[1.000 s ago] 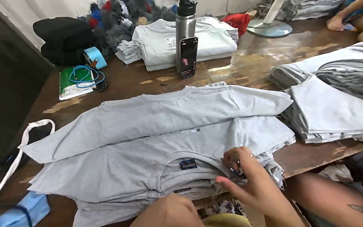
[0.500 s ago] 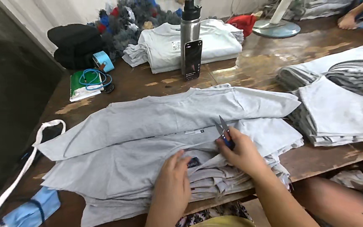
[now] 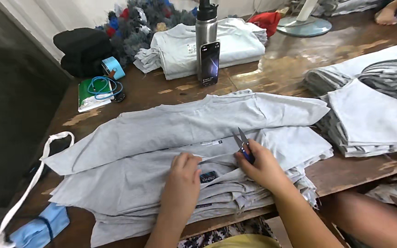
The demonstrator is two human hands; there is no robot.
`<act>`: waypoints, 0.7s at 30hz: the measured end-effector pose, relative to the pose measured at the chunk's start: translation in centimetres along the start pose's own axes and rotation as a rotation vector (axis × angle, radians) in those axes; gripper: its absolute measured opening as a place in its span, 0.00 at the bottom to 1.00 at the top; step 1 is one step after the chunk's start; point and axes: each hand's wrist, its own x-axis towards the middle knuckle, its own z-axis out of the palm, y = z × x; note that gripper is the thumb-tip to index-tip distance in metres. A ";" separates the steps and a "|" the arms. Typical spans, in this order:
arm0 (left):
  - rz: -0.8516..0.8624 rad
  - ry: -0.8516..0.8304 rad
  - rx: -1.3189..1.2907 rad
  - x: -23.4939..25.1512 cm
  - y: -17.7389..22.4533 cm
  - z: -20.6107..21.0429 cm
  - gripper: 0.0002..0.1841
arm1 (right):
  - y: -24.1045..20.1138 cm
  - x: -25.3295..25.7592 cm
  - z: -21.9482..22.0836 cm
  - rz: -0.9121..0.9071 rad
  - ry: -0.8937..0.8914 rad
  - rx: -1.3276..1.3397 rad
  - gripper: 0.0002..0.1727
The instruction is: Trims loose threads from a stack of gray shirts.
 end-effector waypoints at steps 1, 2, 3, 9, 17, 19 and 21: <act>0.049 0.001 -0.013 0.0 0.7 0.4 0.08 | 0.0 0.0 0.0 0.005 -0.002 -0.011 0.09; 0.086 -0.022 -0.021 0.0 1.4 0.8 0.08 | -0.1 0.0 0.0 0.017 -0.005 -0.026 0.09; 0.096 -0.089 -0.019 0.2 2.2 1.0 0.10 | -0.3 0.0 0.1 0.030 -0.006 -0.037 0.09; -0.079 -0.591 0.146 4.4 3.3 0.3 0.27 | -0.6 0.0 0.1 0.085 -0.042 -0.086 0.10; 0.025 -0.662 -0.033 7.8 -0.1 1.7 0.23 | -0.9 0.1 0.1 0.131 -0.091 -0.101 0.10; 0.009 -0.668 -0.047 7.9 -0.3 2.2 0.26 | -0.8 0.1 0.1 0.130 -0.088 -0.099 0.10; -0.010 -0.658 -0.097 7.9 -0.7 2.8 0.28 | -0.9 0.1 0.1 0.120 -0.082 -0.108 0.10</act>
